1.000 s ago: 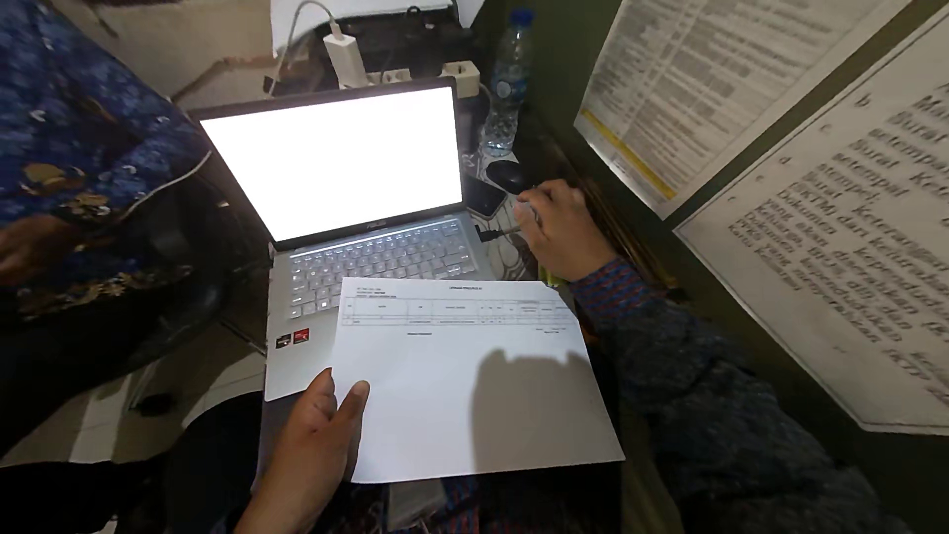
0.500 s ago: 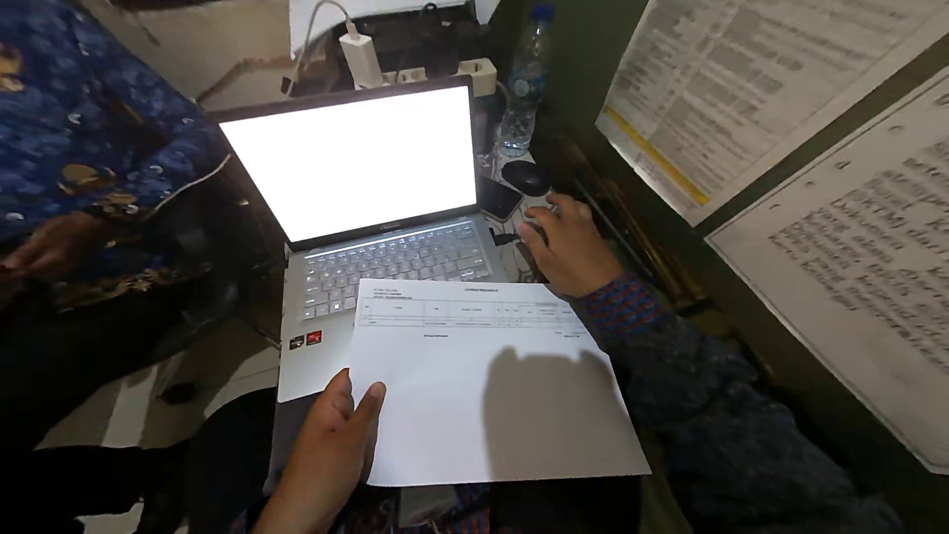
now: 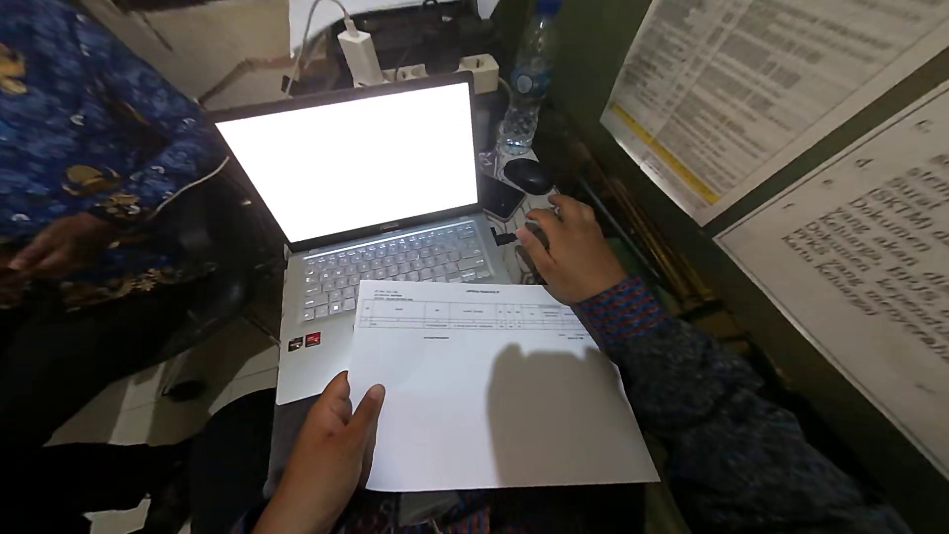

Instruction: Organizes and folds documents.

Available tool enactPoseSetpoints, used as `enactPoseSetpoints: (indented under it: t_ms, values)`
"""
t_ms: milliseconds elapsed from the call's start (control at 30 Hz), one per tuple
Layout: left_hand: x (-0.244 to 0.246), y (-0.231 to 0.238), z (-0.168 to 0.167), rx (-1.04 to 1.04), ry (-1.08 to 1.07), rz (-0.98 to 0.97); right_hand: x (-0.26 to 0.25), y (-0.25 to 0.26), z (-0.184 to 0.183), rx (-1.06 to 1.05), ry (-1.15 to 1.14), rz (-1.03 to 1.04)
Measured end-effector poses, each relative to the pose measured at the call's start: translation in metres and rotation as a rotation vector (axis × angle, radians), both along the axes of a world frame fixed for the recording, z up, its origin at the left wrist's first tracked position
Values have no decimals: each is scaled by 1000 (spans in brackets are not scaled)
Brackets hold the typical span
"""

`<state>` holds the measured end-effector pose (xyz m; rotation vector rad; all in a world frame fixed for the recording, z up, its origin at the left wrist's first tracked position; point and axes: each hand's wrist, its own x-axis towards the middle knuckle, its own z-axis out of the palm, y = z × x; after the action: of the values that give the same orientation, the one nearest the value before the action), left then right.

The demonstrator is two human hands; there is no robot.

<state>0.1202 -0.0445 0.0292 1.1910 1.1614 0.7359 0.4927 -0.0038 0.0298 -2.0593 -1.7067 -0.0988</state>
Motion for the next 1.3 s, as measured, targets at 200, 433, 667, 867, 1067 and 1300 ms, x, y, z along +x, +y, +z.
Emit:
enactPoseSetpoints:
  t_ms: [200,433,667,867,1067,1300]
  values:
    - [-2,0,-2,22,2,-14,0,1,-2,0,-14,0]
    - [-2,-1,-1,25,8,-15,-3,0,-3,-6,-24,-7]
    - [-2,-1,-1,21,6,-19,-2,0,-2,-12,-35,-13]
    - [-3,-1,-3,28,-12,-26,-2,0,-4,-11,-50,-16]
    - [-2,-2,-1,20,-15,-32,-2,0,-3,-31,-55,-10]
    - [-3,-1,-4,30,-34,-40,-1,0,-3,-48,-64,-10]
